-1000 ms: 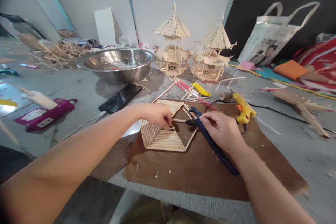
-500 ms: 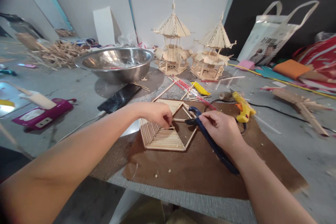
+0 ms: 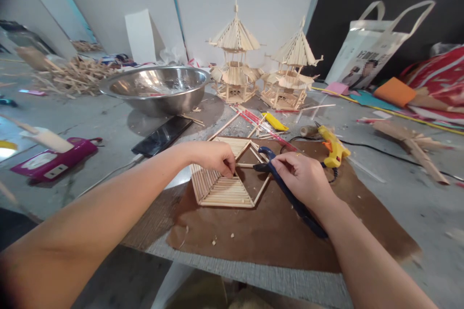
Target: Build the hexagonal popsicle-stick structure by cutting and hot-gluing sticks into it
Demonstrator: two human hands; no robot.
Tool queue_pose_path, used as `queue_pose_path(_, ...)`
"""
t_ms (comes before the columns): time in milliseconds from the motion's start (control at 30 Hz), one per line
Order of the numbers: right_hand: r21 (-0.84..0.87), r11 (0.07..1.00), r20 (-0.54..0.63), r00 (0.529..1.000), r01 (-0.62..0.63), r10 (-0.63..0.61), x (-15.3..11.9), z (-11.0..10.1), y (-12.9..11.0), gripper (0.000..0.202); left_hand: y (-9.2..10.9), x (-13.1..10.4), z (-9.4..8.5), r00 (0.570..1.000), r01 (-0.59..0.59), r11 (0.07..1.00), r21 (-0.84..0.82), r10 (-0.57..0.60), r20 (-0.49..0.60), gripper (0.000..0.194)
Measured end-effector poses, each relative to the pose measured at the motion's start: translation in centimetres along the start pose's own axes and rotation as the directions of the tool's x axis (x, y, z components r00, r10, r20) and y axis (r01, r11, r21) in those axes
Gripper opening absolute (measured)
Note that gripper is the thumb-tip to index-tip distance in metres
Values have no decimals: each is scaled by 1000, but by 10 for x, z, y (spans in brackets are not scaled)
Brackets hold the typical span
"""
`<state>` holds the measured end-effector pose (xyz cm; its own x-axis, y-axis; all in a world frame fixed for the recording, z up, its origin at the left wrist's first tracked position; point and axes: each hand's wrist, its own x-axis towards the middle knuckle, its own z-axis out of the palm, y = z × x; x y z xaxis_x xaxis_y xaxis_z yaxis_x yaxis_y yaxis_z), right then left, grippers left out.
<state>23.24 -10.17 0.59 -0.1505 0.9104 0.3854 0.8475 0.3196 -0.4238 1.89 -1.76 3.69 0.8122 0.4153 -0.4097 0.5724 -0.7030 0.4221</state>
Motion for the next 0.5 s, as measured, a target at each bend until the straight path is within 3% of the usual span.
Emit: queue_pose_path(500,5,1000,8,1000,-1,1,-1,0,-2,22,3,-1,0,1000,13,999,36,-13,12,21)
